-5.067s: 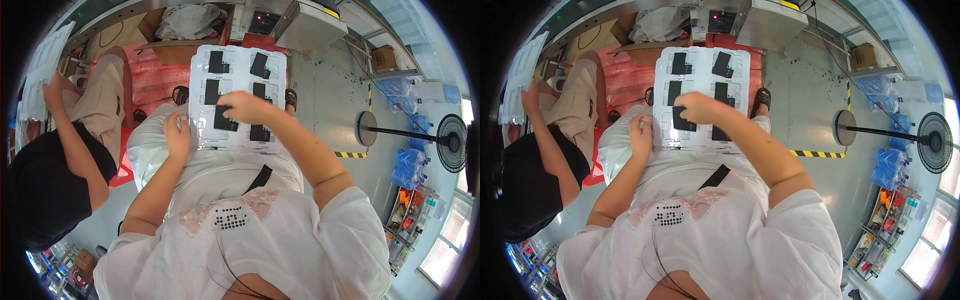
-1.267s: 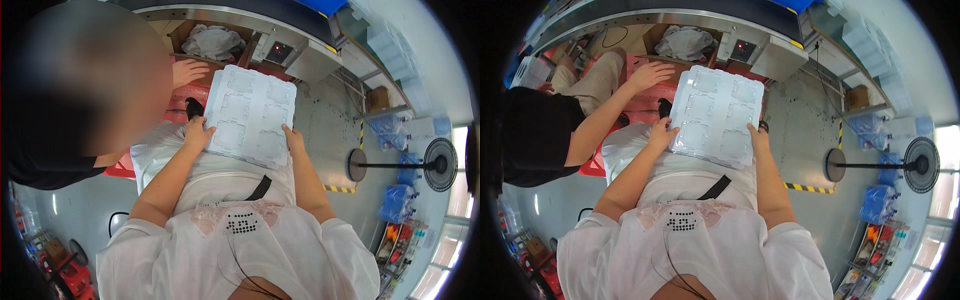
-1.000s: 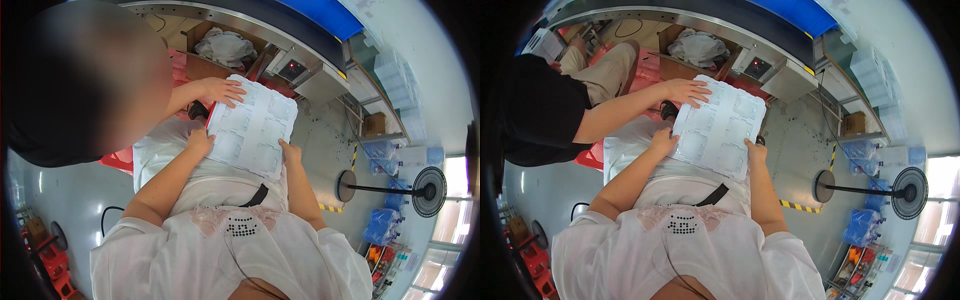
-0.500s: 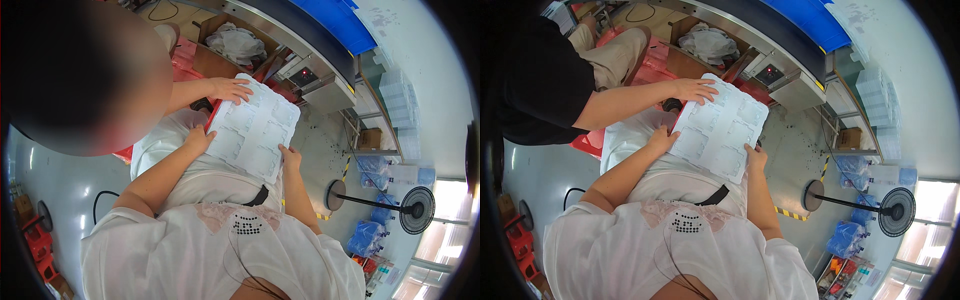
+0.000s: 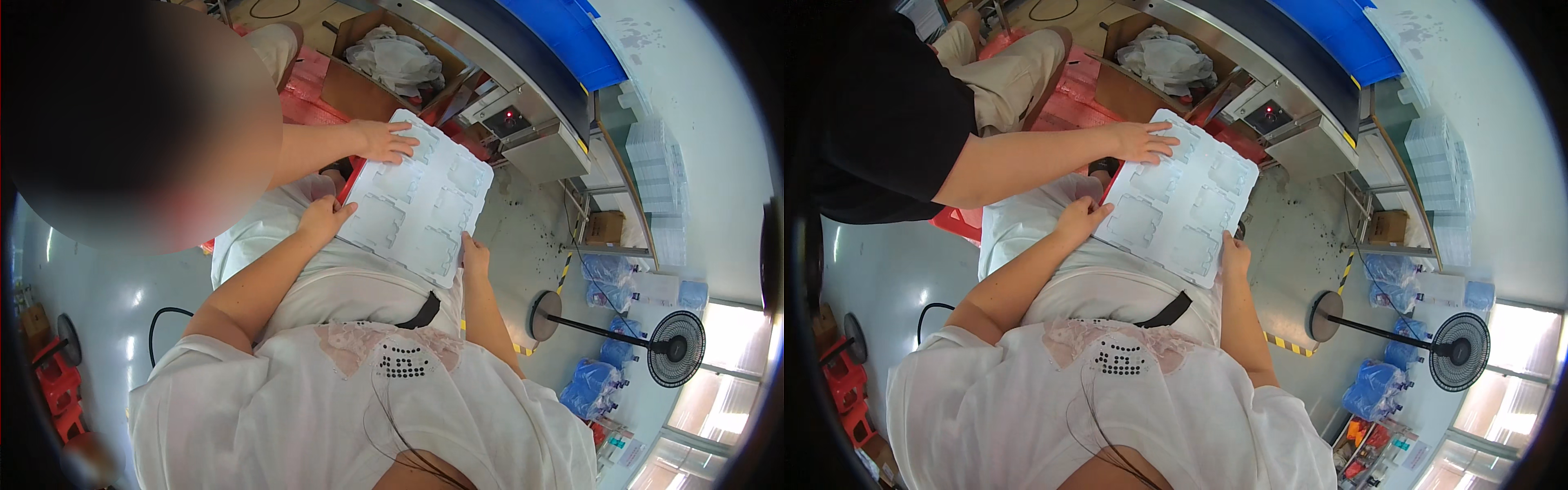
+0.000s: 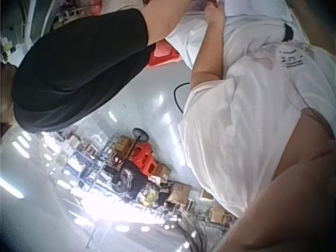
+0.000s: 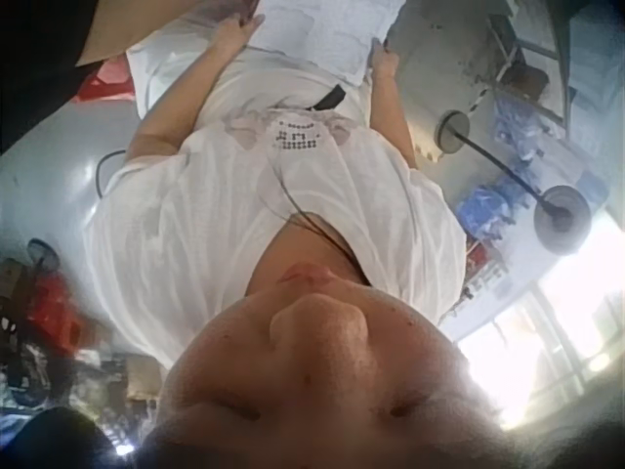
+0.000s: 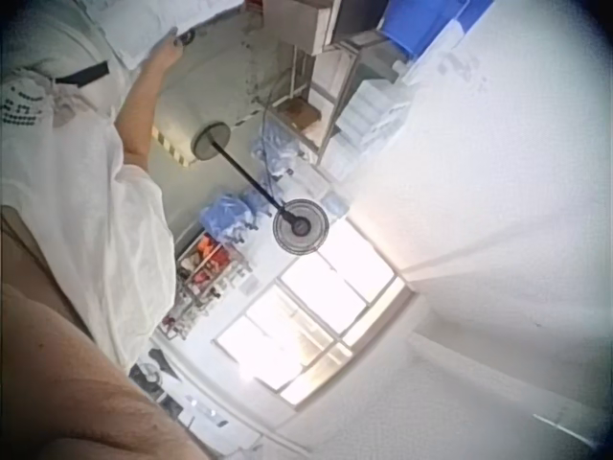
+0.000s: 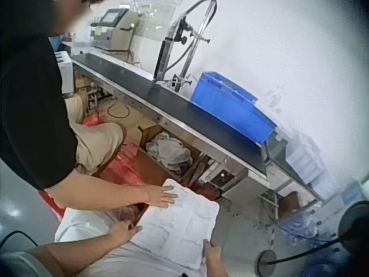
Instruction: Picking up black plastic components from a conveyor belt and placing them into white plastic sorting trays.
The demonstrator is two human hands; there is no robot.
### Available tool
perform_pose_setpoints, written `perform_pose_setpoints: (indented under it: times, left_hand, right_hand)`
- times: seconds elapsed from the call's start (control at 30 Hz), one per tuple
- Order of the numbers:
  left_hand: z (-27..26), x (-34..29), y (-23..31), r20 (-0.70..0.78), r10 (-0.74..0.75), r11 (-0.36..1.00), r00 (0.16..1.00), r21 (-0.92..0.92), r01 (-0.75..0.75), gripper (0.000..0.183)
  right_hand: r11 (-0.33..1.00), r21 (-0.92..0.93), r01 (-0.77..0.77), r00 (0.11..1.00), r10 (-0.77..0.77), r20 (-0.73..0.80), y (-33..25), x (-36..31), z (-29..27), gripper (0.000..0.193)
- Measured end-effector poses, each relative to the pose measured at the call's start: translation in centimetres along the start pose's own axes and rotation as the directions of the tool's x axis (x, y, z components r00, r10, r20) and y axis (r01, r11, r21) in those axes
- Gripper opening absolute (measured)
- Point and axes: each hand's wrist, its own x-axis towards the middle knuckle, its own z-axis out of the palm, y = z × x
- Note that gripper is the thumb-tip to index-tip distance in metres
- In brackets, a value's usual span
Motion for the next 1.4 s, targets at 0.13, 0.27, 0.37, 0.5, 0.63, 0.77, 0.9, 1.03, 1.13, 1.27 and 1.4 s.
perform_pose_setpoints:
  times: [0.13, 0.27, 0.37, 0.5, 0.63, 0.77, 0.9, 1.03, 1.13, 1.27, 1.4]
  left_hand:
    - [0.4, 0.5, -0.2, 0.007, 0.029, 0.998, 1.0, 0.059, -0.029, 0.044]
    - [-1.5, 0.1, 2.4, 0.273, -0.236, 0.934, 0.932, -0.202, 0.296, 0.042]
    - [-2.3, 0.0, 5.3, 0.512, -0.086, 0.529, 0.854, -0.703, 0.475, 0.037]
    - [-3.2, 1.6, 6.0, 0.505, -0.03, 0.491, 0.863, -0.745, 0.452, 0.032]
    - [-3.9, 1.8, 7.8, 0.431, -0.064, 0.501, 0.9, -0.766, 0.403, 0.029]
    - [-4.1, 1.9, 8.4, 0.428, 0.005, 0.533, 0.904, -0.766, 0.359, 0.029]
    - [-2.5, 2.8, 4.1, 0.375, -0.044, 0.384, 0.926, -0.849, 0.362, 0.038]
    - [2.7, 3.5, 1.4, 0.094, 0.091, 0.987, 0.991, 0.127, -0.102, 0.044]
    - [3.4, 1.6, 5.1, 0.125, 0.232, 0.863, 0.965, 0.43, -0.264, 0.041]
    - [3.7, 3.3, 4.6, 0.187, 0.186, 0.808, 0.965, 0.53, -0.258, 0.039]
    - [2.6, 4.4, 3.8, 0.173, 0.027, 0.912, 0.985, 0.398, -0.095, 0.038]
  right_hand:
    - [0.989, 0.003, -0.147, 0.978, 0.145, 0.149, 0.1, 1.2, -0.8, 0.046]
    - [0.974, -0.113, -0.195, 0.961, 0.213, 0.175, -3.3, -0.7, -1.8, 0.056]
    - [0.885, -0.446, 0.133, 0.989, -0.09, 0.116, -3.5, -0.7, -2.7, 0.083]
    - [0.664, -0.616, 0.423, 0.905, -0.347, 0.247, -9.4, -8.2, -5.0, 0.096]
    - [0.105, -0.67, 0.735, 0.493, -0.762, 0.421, -11.3, -12.8, -6.1, 0.083]
    - [0.329, -0.509, 0.795, 0.588, -0.625, 0.514, -10.3, -11.2, -5.8, 0.045]
    - [0.269, -0.464, 0.844, 0.438, -0.844, 0.309, -9.5, -9.8, -5.4, 0.038]
    - [0.437, -0.357, 0.825, 0.526, -0.825, 0.206, -10.0, -10.0, -5.6, 0.032]
    - [0.481, -0.337, 0.809, 0.552, -0.819, 0.155, -9.8, -9.9, -6.1, 0.031]
    - [0.411, -0.376, 0.83, 0.505, -0.84, 0.197, -9.8, -10.3, -6.1, 0.033]
    - [0.342, -0.395, 0.853, 0.452, -0.861, 0.231, -8.8, -9.9, -5.8, 0.036]
